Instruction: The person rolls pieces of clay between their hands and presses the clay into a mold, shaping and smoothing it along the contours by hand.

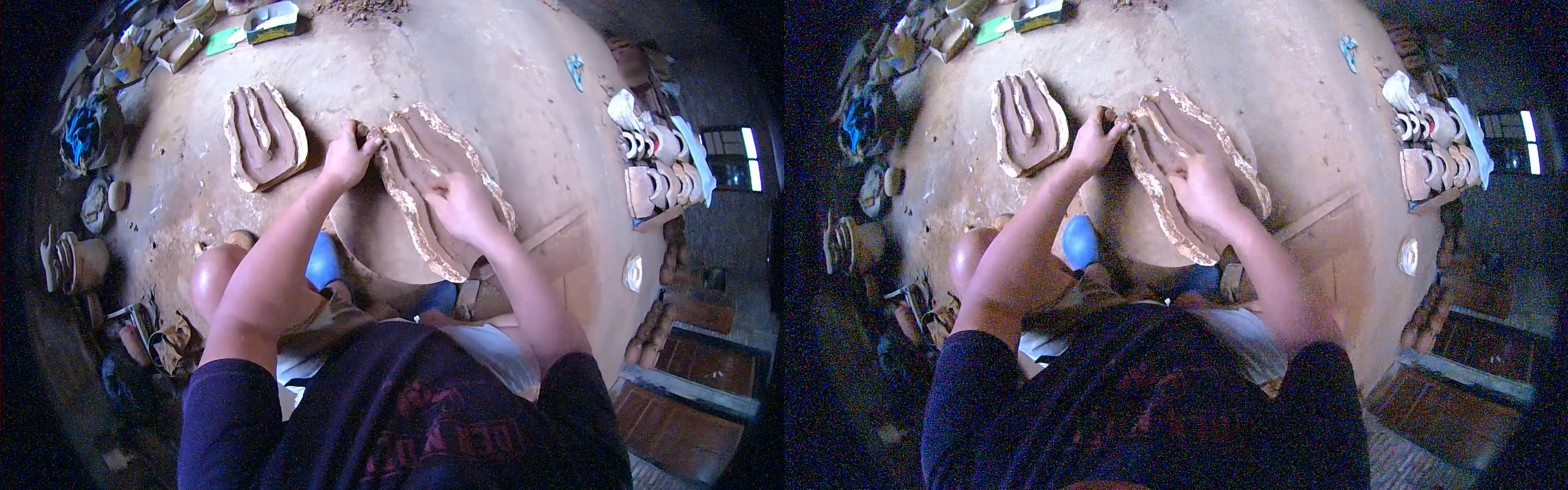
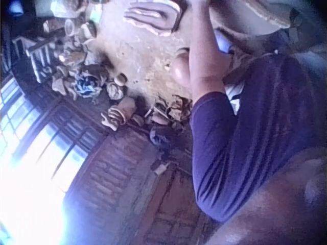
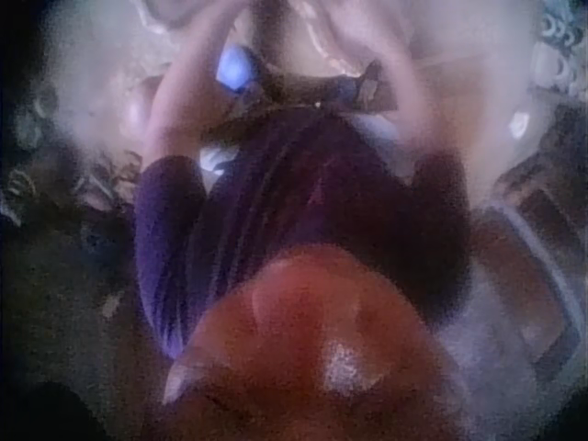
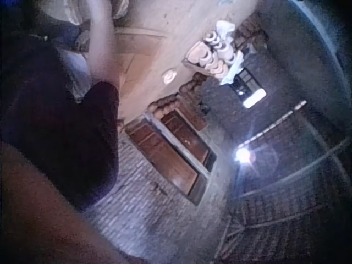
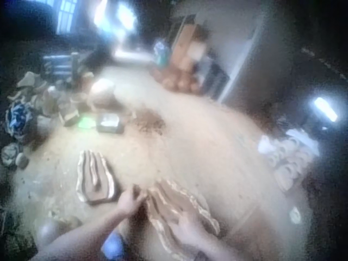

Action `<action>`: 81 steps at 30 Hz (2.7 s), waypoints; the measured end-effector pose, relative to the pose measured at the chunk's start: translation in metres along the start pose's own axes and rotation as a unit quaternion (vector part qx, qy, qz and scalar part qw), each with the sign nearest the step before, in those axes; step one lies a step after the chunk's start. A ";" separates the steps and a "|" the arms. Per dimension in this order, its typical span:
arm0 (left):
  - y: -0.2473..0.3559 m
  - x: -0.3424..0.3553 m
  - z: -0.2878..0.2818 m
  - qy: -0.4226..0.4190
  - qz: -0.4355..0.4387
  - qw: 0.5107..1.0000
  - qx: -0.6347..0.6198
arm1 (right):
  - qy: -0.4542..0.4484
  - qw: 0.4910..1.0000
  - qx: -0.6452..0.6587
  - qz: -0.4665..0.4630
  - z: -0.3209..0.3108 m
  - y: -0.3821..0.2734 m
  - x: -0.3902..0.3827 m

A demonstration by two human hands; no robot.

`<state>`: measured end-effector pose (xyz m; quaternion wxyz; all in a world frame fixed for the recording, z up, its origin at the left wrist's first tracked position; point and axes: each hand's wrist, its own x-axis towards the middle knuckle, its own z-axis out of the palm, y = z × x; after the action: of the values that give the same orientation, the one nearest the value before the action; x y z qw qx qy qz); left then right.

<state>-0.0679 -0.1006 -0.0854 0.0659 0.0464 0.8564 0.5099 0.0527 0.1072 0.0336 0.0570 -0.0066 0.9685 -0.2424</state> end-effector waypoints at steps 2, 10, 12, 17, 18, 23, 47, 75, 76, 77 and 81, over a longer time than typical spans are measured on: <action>0.003 0.000 0.001 -0.007 -0.013 1.000 -0.011 | -0.005 0.997 -0.065 -0.048 0.006 -0.001 0.026; -0.004 0.001 0.000 0.005 0.011 1.000 -0.003 | -0.242 0.927 -0.272 -0.088 0.018 -0.013 0.056; -0.001 0.002 0.001 -0.003 -0.001 1.000 -0.007 | -0.251 0.924 -0.275 -0.083 0.017 -0.005 0.041; -0.001 0.008 0.004 -0.012 -0.003 1.000 0.000 | -0.188 0.952 -0.223 -0.087 0.018 -0.002 -0.006; -0.002 0.011 0.006 -0.011 0.004 1.000 -0.003 | -0.124 0.974 -0.181 -0.063 0.019 -0.001 -0.016; -0.008 0.016 0.012 -0.002 0.014 1.000 0.004 | -0.135 0.970 -0.201 -0.033 0.033 0.009 -0.052; 0.057 -0.072 0.016 -0.359 0.056 0.910 -0.200 | 0.085 0.974 -0.034 -0.206 -0.018 -0.001 -0.023; 0.002 0.008 0.009 -0.018 0.014 1.000 -0.010 | -0.246 0.923 -0.271 -0.121 0.003 -0.001 0.060; 0.003 0.009 0.010 -0.035 -0.002 0.999 -0.020 | -0.245 0.923 -0.272 -0.118 0.006 0.004 0.047; 0.005 0.010 0.011 -0.036 0.000 0.999 -0.021 | -0.231 0.931 -0.259 -0.114 0.010 0.013 0.032; -0.004 0.011 0.014 -0.013 0.029 0.999 -0.008 | -0.201 0.948 -0.228 -0.094 0.005 0.007 -0.003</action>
<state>-0.0769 -0.0884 -0.0962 0.0624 0.0769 0.8498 0.5177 0.0559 0.1113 0.0258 0.2248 -0.1592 0.9612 -0.0134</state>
